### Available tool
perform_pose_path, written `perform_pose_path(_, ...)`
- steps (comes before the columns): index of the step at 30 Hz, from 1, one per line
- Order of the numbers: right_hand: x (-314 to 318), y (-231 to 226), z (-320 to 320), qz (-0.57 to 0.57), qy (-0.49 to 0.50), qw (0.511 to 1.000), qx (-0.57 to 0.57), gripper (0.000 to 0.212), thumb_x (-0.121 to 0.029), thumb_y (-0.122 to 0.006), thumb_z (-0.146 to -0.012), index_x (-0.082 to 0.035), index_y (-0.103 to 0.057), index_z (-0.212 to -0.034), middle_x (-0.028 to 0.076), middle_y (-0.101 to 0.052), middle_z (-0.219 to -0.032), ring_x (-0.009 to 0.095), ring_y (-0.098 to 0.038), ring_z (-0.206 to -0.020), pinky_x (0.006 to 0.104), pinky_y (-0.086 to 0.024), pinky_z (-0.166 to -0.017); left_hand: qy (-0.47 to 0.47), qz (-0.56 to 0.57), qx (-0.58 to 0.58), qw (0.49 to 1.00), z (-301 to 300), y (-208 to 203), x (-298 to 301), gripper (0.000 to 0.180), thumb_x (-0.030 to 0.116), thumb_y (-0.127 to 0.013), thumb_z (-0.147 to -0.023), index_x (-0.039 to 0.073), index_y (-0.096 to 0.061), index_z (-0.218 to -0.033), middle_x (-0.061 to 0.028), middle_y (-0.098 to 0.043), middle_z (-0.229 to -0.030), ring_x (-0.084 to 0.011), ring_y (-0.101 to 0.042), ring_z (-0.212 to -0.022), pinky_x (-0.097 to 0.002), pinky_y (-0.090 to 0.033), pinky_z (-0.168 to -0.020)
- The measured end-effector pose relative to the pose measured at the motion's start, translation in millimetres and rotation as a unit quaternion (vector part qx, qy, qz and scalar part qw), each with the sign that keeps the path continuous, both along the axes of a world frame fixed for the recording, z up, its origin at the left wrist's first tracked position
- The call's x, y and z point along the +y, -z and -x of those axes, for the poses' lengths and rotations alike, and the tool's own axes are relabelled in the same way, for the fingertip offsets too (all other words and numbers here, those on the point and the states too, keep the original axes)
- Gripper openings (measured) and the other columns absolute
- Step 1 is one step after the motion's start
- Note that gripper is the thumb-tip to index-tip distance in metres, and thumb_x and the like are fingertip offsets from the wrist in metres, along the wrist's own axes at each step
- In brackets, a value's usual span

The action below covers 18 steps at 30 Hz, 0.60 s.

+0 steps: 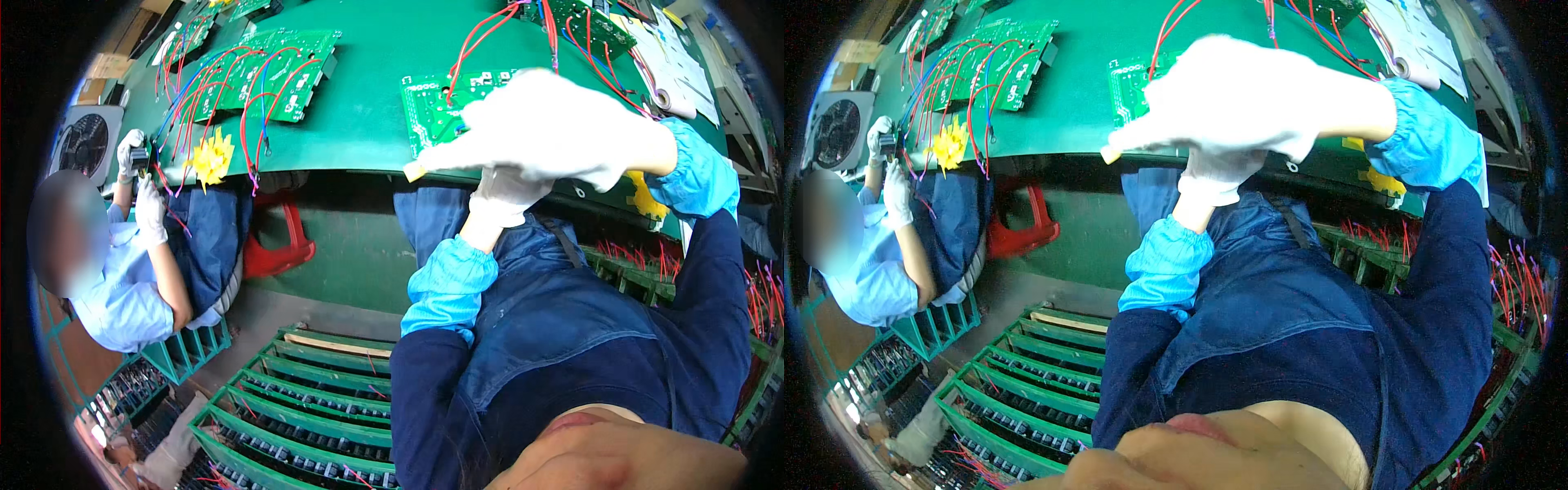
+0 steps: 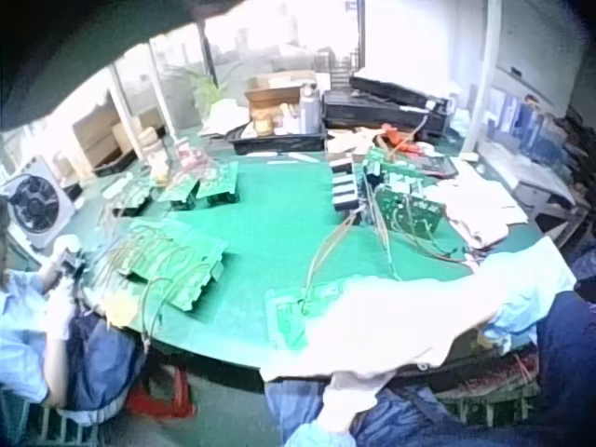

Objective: Assembling and inspecting electronic circuit boards at a factory workstation.

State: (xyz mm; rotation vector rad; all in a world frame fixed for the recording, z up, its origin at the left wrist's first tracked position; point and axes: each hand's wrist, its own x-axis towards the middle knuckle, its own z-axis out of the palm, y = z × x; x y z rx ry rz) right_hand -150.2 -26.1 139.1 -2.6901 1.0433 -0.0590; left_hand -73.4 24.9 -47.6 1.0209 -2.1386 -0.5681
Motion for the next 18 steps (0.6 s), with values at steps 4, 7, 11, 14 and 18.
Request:
perform_pose_path(4, 14, 39, -23, 0.005, 0.061, 0.993, 0.098, 0.04, -0.042, -0.058, -0.088, -0.011, -0.067, -0.112, 0.012, -0.065, -0.09, 0.031, -0.063, -0.081, 0.0402, -0.05, -0.073, -0.025, -0.04, 0.058, 0.997, -3, 11, 0, 0.043, 0.035, -0.07, -0.078, 0.011, -0.067, -0.113, -0.0118, -0.068, -0.107, -0.0284, -0.064, -0.103, -0.0464, -0.048, -0.091)
perform_pose_path(7, 17, 52, -25, 0.072, 0.011, 0.993, 0.089, 0.04, -0.046, -0.058, -0.088, -0.012, -0.069, -0.103, 0.011, -0.065, -0.086, 0.031, -0.063, -0.083, 0.0425, -0.051, -0.074, -0.079, 0.059, 0.081, 0.992, 8, 24, -5, 0.041, 0.032, -0.068, -0.081, 0.011, -0.065, -0.116, -0.0121, -0.066, -0.111, -0.0287, -0.062, -0.106, -0.0466, -0.047, -0.092)
perform_pose_path(11, 16, 60, -24, 0.149, 0.013, 0.973, 0.173, 0.029, -0.038, -0.062, -0.084, -0.013, -0.07, -0.095, 0.007, -0.065, -0.088, 0.027, -0.061, -0.088, 0.0406, -0.05, -0.077, -0.127, 0.197, 0.125, 0.964, 45, 31, -16, 0.039, 0.028, -0.065, -0.084, 0.011, -0.063, -0.119, -0.0124, -0.063, -0.116, -0.0292, -0.059, -0.111, -0.047, -0.045, -0.094)
perform_pose_path(14, 40, 75, -75, 0.212, 0.208, 0.951, 0.088, 0.039, -0.052, -0.063, -0.08, -0.015, -0.07, -0.088, 0.008, -0.065, -0.084, 0.028, -0.063, -0.082, 0.0459, -0.05, -0.072, -0.146, 0.2, 0.112, 0.962, 20, 38, -11, 0.041, 0.029, -0.064, -0.086, 0.012, -0.06, -0.123, -0.0117, -0.061, -0.121, -0.0278, -0.057, -0.115, -0.0453, -0.044, -0.097)
perform_pose_path(18, 32, 94, -56, 0.357, 0.221, 0.906, 0.044, 0.04, -0.052, -0.057, -0.08, -0.015, -0.071, -0.089, 0.007, -0.065, -0.087, 0.027, -0.061, -0.088, 0.041, -0.051, -0.074, -0.048, 0.127, 0.134, 0.982, 12, 7, -6, 0.051, 0.034, -0.061, -0.088, 0.015, -0.051, -0.135, -0.0084, -0.055, -0.134, -0.0217, -0.051, -0.126, -0.0382, -0.042, -0.104)
